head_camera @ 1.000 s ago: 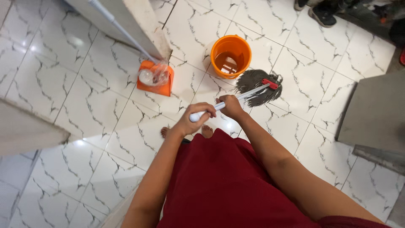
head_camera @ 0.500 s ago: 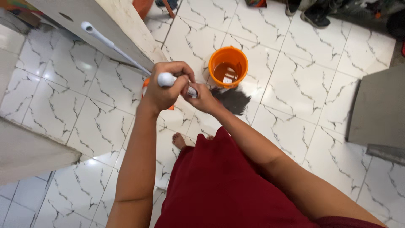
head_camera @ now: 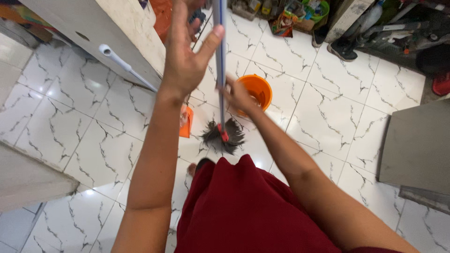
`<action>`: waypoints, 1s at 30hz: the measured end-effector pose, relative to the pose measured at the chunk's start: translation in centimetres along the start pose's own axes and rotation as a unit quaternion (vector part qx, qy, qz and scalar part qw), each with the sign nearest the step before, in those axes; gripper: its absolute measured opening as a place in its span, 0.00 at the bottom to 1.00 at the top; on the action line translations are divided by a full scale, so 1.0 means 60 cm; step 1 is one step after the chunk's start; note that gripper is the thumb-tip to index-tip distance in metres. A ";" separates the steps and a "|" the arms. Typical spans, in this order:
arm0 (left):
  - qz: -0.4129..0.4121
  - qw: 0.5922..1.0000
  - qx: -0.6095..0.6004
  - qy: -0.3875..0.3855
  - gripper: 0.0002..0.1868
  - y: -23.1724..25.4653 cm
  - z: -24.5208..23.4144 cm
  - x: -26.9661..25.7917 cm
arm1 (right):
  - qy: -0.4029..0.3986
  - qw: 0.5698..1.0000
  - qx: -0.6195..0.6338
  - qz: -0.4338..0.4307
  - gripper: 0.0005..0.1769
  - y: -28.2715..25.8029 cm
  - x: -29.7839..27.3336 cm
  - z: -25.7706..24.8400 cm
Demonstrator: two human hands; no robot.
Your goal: The person mops a tiled floor using a mop with a white handle and dark cleaning head, moving across the room and into a hallway, eventually rinsing the mop in a bucket and turning a dial on a washing machine.
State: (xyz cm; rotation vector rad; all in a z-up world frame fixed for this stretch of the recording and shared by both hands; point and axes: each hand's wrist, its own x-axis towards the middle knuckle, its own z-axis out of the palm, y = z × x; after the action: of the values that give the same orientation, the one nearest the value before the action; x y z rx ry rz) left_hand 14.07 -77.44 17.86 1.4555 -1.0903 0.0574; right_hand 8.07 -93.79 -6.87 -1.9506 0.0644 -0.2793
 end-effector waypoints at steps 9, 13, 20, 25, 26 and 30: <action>-0.179 0.981 -0.042 -0.056 0.35 -0.098 0.040 0.024 | 0.152 0.928 0.182 -0.287 0.11 -0.228 0.174 -0.231; -0.189 0.970 -0.082 -0.125 0.32 -0.147 0.058 0.071 | 0.184 0.916 0.139 -0.327 0.18 -0.257 0.225 -0.295; -0.177 0.943 -0.177 -0.219 0.30 -0.230 0.114 0.179 | 0.207 0.915 0.090 -0.333 0.16 -0.311 0.276 -0.368; -0.273 0.906 -0.181 -0.269 0.35 -0.342 0.160 0.198 | 0.219 0.927 0.095 -0.288 0.14 -0.227 0.308 -0.352; -0.248 0.913 -0.174 -0.274 0.34 -0.372 0.169 0.194 | 0.221 0.933 0.069 -0.277 0.14 -0.190 0.317 -0.343; -0.297 0.908 -0.122 -0.270 0.34 -0.465 0.173 0.176 | 0.241 0.963 0.088 -0.079 0.13 -0.026 0.300 -0.281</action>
State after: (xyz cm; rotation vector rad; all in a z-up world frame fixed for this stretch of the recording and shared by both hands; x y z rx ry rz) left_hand 31.70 -97.35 0.78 1.5508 -0.9878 -0.9330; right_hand 21.59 -111.59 3.65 -1.6768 0.1943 -0.8351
